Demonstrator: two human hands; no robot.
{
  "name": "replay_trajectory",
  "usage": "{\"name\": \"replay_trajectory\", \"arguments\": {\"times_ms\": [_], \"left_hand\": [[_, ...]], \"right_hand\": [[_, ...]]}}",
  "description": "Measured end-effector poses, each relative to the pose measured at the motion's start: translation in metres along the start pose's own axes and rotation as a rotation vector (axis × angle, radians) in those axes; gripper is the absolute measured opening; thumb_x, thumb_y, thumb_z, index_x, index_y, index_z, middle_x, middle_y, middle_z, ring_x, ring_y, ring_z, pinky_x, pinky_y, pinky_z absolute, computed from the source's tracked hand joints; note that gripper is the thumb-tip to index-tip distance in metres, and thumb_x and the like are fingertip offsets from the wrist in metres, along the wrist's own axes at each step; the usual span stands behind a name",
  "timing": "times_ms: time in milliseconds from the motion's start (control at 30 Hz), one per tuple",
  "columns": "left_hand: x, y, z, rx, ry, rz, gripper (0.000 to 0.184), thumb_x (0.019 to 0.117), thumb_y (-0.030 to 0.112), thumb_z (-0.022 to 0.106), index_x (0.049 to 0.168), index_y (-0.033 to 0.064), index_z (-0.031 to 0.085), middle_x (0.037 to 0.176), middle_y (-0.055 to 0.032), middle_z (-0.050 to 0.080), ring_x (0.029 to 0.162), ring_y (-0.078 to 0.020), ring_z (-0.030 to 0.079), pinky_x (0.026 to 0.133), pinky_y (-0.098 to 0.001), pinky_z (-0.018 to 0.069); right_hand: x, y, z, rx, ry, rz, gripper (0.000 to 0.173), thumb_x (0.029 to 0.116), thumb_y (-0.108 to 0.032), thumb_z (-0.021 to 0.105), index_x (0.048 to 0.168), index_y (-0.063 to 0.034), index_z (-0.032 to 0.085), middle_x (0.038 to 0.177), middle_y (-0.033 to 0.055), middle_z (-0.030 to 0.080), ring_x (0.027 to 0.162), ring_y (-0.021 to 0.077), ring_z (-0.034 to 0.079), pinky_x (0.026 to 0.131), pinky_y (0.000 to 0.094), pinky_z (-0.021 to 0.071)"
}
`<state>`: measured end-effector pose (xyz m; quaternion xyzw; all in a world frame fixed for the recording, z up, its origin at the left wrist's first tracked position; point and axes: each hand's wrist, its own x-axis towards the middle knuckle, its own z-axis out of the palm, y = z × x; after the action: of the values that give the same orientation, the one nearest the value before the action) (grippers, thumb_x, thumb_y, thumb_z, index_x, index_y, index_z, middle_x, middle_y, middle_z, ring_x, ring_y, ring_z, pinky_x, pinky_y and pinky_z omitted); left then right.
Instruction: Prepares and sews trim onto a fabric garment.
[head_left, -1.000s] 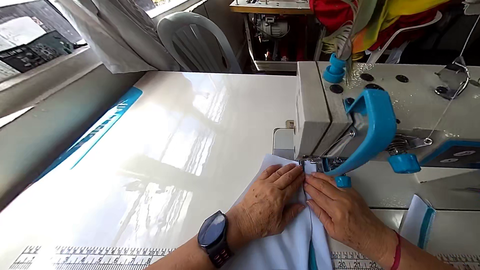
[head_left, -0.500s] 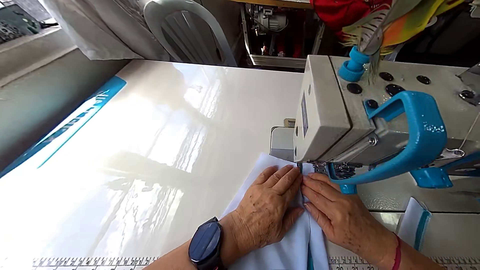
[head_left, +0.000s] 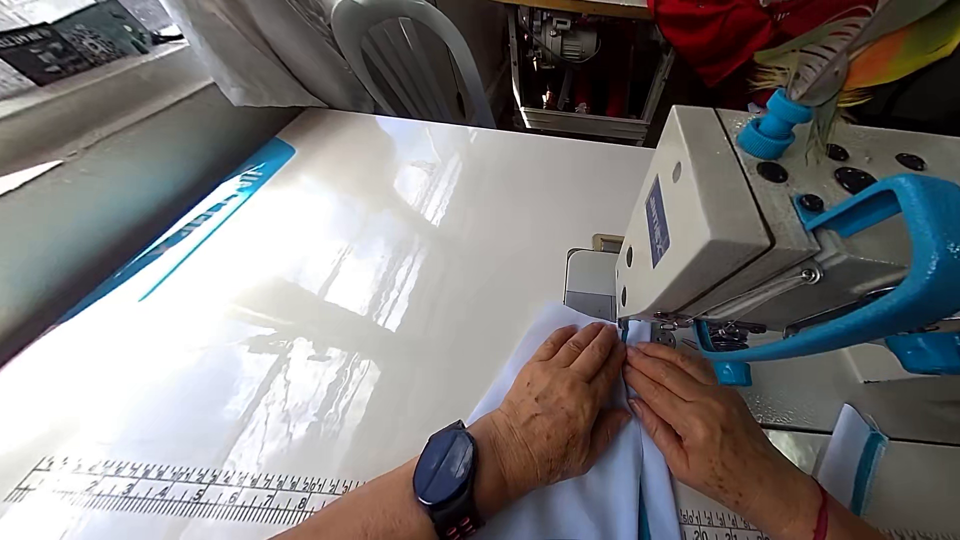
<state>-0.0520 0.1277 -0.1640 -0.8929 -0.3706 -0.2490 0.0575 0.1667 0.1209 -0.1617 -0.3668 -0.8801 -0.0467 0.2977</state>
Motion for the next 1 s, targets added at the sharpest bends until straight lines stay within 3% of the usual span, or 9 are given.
{"name": "replay_trajectory", "arguments": {"times_ms": [400, 667, 800, 900, 1000], "left_hand": [[0.0022, -0.0048, 0.0007, -0.030, -0.012, 0.024, 0.056, 0.1014, 0.049, 0.041, 0.128, 0.0099, 0.071, 0.137, -0.0084, 0.066, 0.131, -0.0217, 0.060, 0.109, -0.0414, 0.0462], [0.0008, -0.0046, -0.0022, 0.004, 0.008, 0.068, 0.051, 0.1028, 0.045, 0.039, 0.123, 0.0118, 0.073, 0.134, 0.0003, 0.069, 0.130, -0.0169, 0.060, 0.108, -0.0441, 0.0433], [0.0020, -0.0075, -0.0042, 0.013, -0.007, 0.074, 0.052, 0.1013, 0.046, 0.040, 0.123, 0.0131, 0.074, 0.133, 0.0016, 0.069, 0.126, -0.0165, 0.061, 0.101, -0.0440, 0.0447], [0.0018, -0.0089, -0.0027, 0.010, -0.003, 0.050, 0.051, 0.1005, 0.047, 0.040, 0.124, 0.0155, 0.073, 0.133, 0.0000, 0.069, 0.127, -0.0196, 0.060, 0.099, -0.0464, 0.0450], [0.0017, -0.0090, -0.0021, 0.024, 0.006, 0.002, 0.053, 0.0995, 0.052, 0.039, 0.126, 0.0217, 0.073, 0.130, -0.0073, 0.067, 0.123, -0.0278, 0.060, 0.094, -0.0499, 0.0444]], "right_hand": [[-0.0030, -0.0023, 0.0018, -0.031, 0.008, 0.017, 0.037, 0.1052, -0.027, 0.044, 0.111, -0.0120, 0.078, 0.120, 0.0052, 0.075, 0.117, 0.0210, 0.067, 0.102, 0.0337, 0.0505], [-0.0031, -0.0018, 0.0008, 0.011, 0.005, 0.013, 0.036, 0.1049, -0.026, 0.045, 0.110, -0.0113, 0.078, 0.119, 0.0041, 0.076, 0.119, 0.0207, 0.067, 0.102, 0.0338, 0.0504], [-0.0036, -0.0025, 0.0013, 0.022, 0.006, 0.017, 0.037, 0.1045, -0.025, 0.045, 0.112, -0.0104, 0.078, 0.119, 0.0045, 0.076, 0.120, 0.0211, 0.067, 0.102, 0.0320, 0.0503], [-0.0038, -0.0029, 0.0027, 0.024, 0.012, 0.023, 0.037, 0.1038, -0.025, 0.045, 0.113, -0.0104, 0.078, 0.119, 0.0044, 0.076, 0.119, 0.0210, 0.067, 0.101, 0.0322, 0.0513], [-0.0035, -0.0027, 0.0035, 0.013, 0.012, 0.029, 0.038, 0.1041, -0.025, 0.045, 0.115, -0.0111, 0.078, 0.121, 0.0039, 0.076, 0.119, 0.0207, 0.068, 0.100, 0.0324, 0.0517]]}}
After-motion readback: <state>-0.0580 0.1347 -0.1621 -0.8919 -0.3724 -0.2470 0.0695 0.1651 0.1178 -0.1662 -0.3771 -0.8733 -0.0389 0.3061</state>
